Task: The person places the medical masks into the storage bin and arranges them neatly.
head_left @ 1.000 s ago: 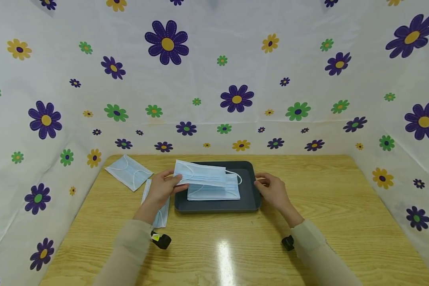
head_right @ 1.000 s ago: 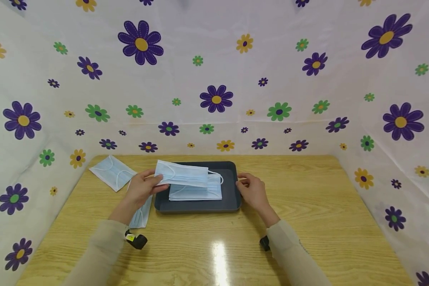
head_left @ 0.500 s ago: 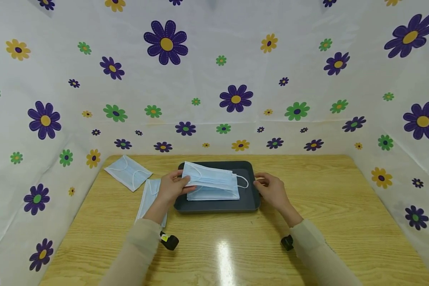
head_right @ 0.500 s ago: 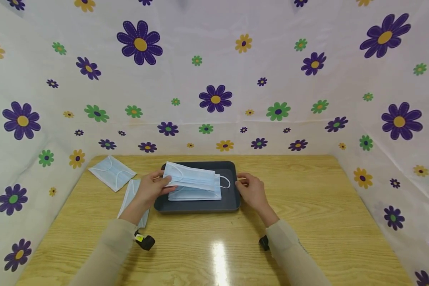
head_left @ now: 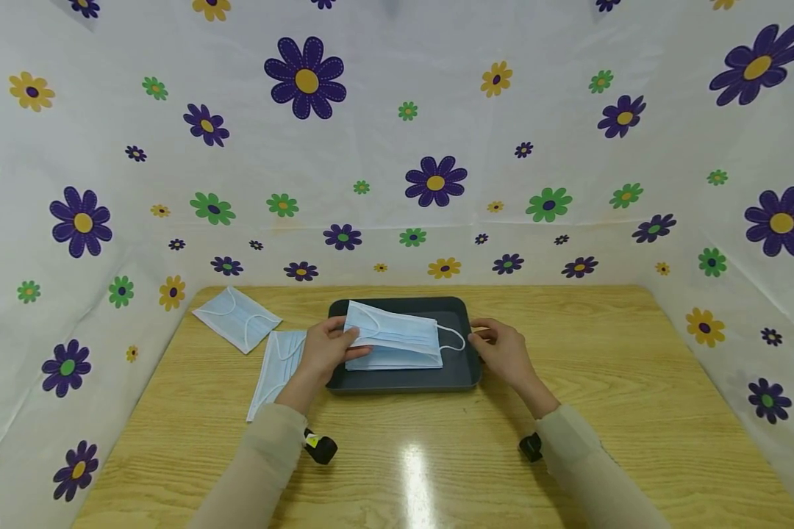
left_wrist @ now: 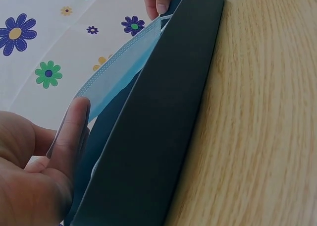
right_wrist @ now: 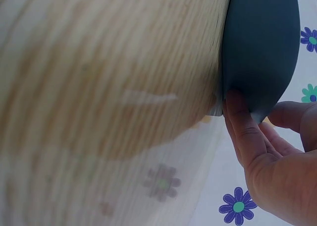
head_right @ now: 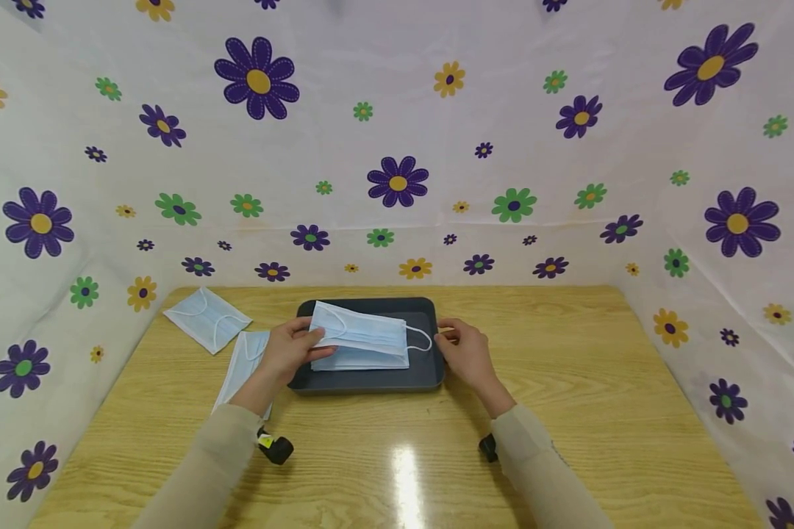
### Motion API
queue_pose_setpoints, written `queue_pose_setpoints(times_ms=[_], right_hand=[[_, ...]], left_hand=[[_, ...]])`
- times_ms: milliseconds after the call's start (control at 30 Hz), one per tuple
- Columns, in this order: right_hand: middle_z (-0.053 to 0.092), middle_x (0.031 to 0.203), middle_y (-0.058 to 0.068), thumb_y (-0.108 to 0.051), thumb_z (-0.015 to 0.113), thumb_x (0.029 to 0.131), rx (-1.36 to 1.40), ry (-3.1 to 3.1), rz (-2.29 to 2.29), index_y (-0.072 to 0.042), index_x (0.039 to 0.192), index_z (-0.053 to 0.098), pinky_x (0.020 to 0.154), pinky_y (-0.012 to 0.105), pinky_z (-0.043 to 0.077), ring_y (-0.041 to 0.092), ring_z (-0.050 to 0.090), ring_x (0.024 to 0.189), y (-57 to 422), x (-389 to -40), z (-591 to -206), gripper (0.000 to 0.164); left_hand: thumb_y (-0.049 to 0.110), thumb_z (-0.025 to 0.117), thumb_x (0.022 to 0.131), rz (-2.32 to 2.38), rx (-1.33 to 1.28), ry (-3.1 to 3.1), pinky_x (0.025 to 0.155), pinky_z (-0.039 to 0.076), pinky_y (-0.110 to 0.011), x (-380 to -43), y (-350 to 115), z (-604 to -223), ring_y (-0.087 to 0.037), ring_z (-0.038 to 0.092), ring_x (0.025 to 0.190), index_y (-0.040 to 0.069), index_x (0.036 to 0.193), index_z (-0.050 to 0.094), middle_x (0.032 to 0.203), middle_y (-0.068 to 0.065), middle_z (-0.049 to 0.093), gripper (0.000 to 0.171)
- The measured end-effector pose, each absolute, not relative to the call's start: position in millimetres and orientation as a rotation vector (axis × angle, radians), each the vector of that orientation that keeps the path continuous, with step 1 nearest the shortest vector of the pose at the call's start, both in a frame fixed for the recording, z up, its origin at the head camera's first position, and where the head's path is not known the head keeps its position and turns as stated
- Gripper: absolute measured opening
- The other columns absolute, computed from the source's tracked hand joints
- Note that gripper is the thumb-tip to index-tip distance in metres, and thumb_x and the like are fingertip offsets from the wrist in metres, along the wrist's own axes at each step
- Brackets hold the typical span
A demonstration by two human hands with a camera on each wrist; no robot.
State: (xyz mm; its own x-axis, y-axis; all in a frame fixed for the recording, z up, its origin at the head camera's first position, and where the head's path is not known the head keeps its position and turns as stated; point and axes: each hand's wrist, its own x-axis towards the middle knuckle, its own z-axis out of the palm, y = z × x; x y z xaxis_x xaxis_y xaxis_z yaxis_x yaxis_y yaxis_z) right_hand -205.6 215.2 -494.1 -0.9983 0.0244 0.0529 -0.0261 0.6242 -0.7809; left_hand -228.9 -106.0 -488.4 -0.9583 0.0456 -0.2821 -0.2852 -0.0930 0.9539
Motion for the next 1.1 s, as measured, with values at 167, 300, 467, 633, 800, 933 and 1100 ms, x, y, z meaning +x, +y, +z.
queue_pose_setpoints(times_ms=[167,300,467,633,800,933,1100], right_hand=[[0.075,0.119,0.026,-0.014,0.065,0.104,-0.002,-2.778,1.346,0.002,0.135,0.067,0.084,0.044,0.062,0.038,0.073,0.106,215.4,-205.9,-494.5,0.035],[0.075,0.119,0.027,-0.014,0.066,0.104,0.001,-2.775,1.338,0.002,0.134,0.068,0.083,0.044,0.062,0.039,0.074,0.105,215.0,-206.5,-494.8,0.035],[0.075,0.119,0.027,-0.013,0.066,0.103,0.009,-2.767,1.343,0.002,0.134,0.068,0.081,0.041,0.062,0.038,0.074,0.105,215.1,-206.7,-494.7,0.034],[0.075,0.119,0.026,-0.013,0.066,0.103,0.009,-2.767,1.344,0.002,0.134,0.068,0.081,0.038,0.062,0.038,0.074,0.104,214.8,-206.1,-494.1,0.034],[0.076,0.118,0.026,-0.012,0.066,0.104,0.009,-2.772,1.337,0.002,0.134,0.068,0.082,0.040,0.062,0.038,0.074,0.104,214.4,-204.9,-493.1,0.034],[0.075,0.118,0.027,-0.012,0.066,0.104,0.010,-2.773,1.333,0.003,0.134,0.068,0.085,0.045,0.062,0.039,0.073,0.105,214.5,-204.5,-492.6,0.033],[0.075,0.118,0.028,-0.011,0.065,0.104,0.022,-2.773,1.331,0.004,0.134,0.068,0.087,0.048,0.062,0.040,0.073,0.105,214.6,-204.0,-492.5,0.033]], left_hand=[[0.000,0.059,0.106,2.148,-0.276,1.946,0.070,0.063,-0.026,-228.3,-103.6,-488.9,-0.015,0.077,0.070,-0.006,0.151,0.049,0.110,-0.021,0.062,0.047],[-0.001,0.059,0.105,2.138,-0.278,1.960,0.069,0.063,-0.026,-228.5,-102.7,-491.0,-0.016,0.078,0.070,-0.006,0.151,0.049,0.107,-0.020,0.062,0.048],[-0.001,0.059,0.105,2.139,-0.254,1.970,0.070,0.064,-0.028,-227.6,-102.2,-491.9,-0.019,0.079,0.072,-0.008,0.151,0.048,0.108,-0.024,0.063,0.047],[-0.001,0.060,0.105,2.124,-0.229,1.997,0.072,0.065,-0.030,-226.1,-101.8,-494.2,-0.019,0.078,0.073,-0.010,0.151,0.047,0.115,-0.030,0.063,0.048],[0.007,0.061,0.106,1.986,-0.208,2.152,0.072,0.065,-0.034,-223.2,-102.6,-493.7,-0.020,0.077,0.068,-0.009,0.152,0.047,0.128,-0.037,0.063,0.051],[0.014,0.062,0.106,1.776,-0.164,2.386,0.070,0.065,-0.035,-220.2,-103.4,-489.8,-0.025,0.079,0.068,-0.010,0.150,0.050,0.125,-0.035,0.069,0.051],[0.015,0.064,0.103,1.583,-0.086,2.646,0.060,0.062,-0.031,-217.0,-103.7,-484.3,-0.021,0.075,0.060,-0.011,0.139,0.061,0.099,-0.026,0.077,0.045]])
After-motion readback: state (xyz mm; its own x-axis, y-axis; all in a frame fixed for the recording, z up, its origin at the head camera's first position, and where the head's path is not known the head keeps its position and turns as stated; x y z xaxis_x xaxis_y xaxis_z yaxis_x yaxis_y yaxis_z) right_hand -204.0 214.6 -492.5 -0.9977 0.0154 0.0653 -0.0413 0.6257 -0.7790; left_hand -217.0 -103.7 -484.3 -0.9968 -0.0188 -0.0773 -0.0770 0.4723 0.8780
